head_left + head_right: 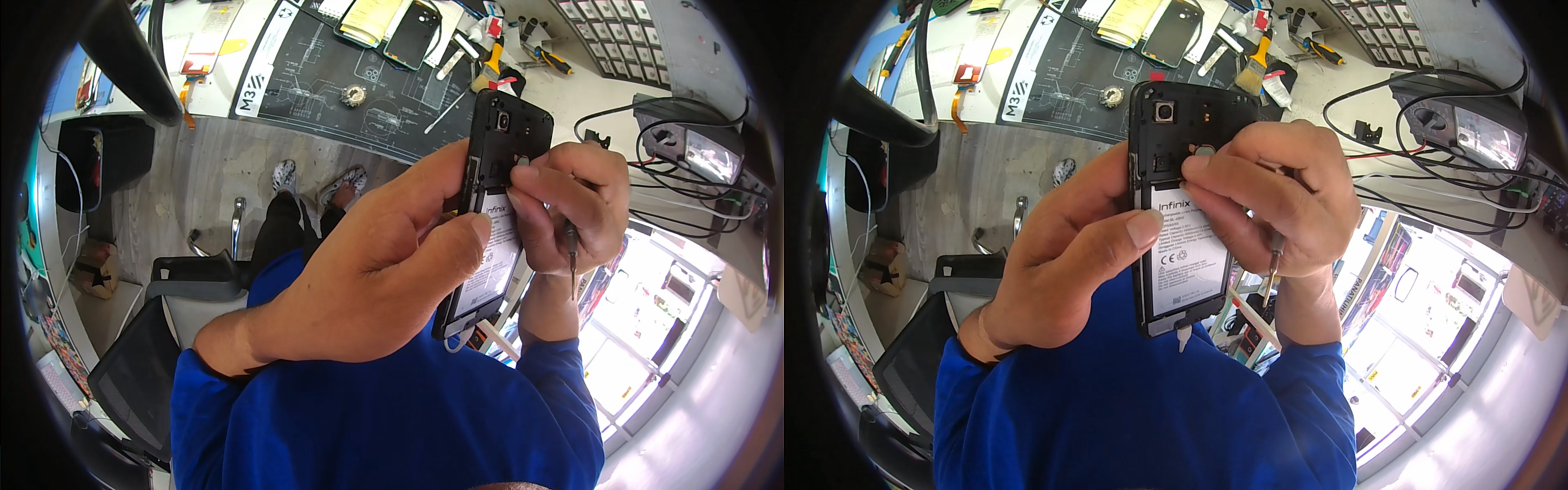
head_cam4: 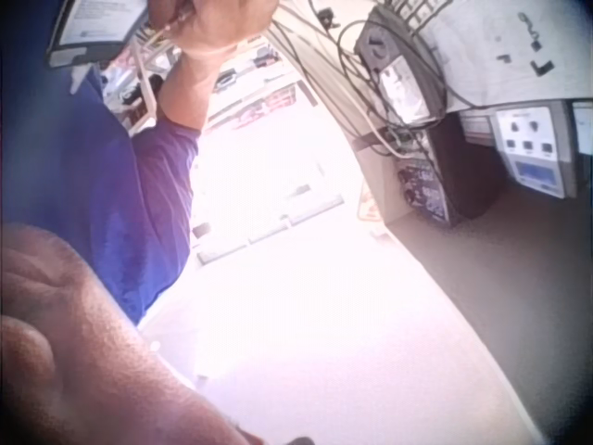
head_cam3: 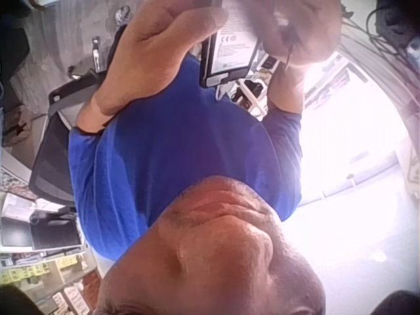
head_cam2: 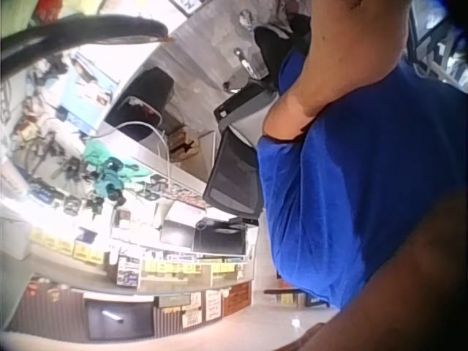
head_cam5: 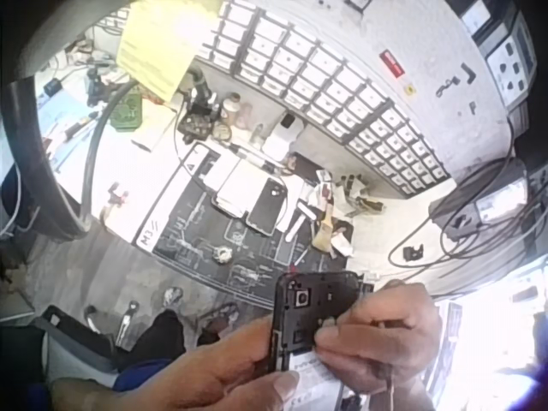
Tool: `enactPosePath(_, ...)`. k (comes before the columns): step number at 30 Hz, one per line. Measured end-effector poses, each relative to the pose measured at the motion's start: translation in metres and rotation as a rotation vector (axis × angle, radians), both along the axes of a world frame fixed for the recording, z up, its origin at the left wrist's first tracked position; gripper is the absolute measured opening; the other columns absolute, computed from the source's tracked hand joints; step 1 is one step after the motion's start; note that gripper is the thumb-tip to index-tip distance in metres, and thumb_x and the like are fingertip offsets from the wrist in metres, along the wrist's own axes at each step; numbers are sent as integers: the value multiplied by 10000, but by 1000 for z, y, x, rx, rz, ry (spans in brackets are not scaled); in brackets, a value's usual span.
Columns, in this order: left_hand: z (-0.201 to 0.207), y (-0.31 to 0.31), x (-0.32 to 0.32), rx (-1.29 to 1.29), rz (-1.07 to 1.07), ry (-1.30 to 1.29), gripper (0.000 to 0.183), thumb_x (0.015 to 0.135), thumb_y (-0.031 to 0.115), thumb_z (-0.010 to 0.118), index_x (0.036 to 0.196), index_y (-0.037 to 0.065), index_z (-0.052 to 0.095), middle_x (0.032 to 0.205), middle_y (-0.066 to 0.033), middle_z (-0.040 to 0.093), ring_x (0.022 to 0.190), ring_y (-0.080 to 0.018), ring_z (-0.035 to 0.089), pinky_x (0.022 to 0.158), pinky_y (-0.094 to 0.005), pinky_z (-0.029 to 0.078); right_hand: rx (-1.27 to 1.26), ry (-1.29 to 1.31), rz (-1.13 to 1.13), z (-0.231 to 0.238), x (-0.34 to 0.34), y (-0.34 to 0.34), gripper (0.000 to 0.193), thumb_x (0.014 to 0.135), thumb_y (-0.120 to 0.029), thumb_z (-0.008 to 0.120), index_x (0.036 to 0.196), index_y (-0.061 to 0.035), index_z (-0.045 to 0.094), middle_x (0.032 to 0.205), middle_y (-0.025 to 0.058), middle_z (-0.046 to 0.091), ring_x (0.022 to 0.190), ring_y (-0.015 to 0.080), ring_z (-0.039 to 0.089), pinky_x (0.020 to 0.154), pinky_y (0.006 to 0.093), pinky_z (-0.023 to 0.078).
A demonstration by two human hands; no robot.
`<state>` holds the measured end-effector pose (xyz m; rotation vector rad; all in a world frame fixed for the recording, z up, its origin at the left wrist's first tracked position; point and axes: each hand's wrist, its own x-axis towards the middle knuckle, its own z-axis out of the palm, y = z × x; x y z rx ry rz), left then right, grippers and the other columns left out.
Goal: The person disassembles a smartphone, removes the back cover, and manipulates internal components using a screwdriver and a prying tool. The person then reassembles the device and places it on the workbench.
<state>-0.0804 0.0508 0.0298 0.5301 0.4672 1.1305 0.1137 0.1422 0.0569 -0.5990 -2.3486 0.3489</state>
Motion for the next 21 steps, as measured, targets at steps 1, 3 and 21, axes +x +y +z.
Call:
enactPosePath(1, 0, 0, 1, 6, 10, -6, 493, 1069, 130, 478, 1519, -58, 401, 1296, -108, 635, 1178, -137, 598, 1023, -313, 473, -7, 6, 0, 0, 0, 0, 361, 645, -6, 895, 979, -88, 784, 895, 42, 659, 737, 148, 604, 582, 264, 440)
enactPosePath(3, -1, -1, 3, 17, 30, -17, 494, 1069, 132, 475, 1519, -58, 402, 1297, -107, 634, 1181, -139, 597, 1025, -314, 472, 4, -28, 8, 2, 2, 0, 358, 652, -12, 887, 988, -86, 787, 894, 46, 658, 733, 144, 600, 582, 267, 440)
enactPosePath(21, -13, 5, 0, -123, 28, 65, 503, 1011, 115, 469, 1483, -61, 456, 1323, -155, 647, 1191, -198, 647, 1014, -335, 502, -621, 169, -126, 20, 22, 4, 334, 859, -77, 636, 1189, -27, 615, 1257, 117, 568, 858, 127, 465, 812, 265, 396)
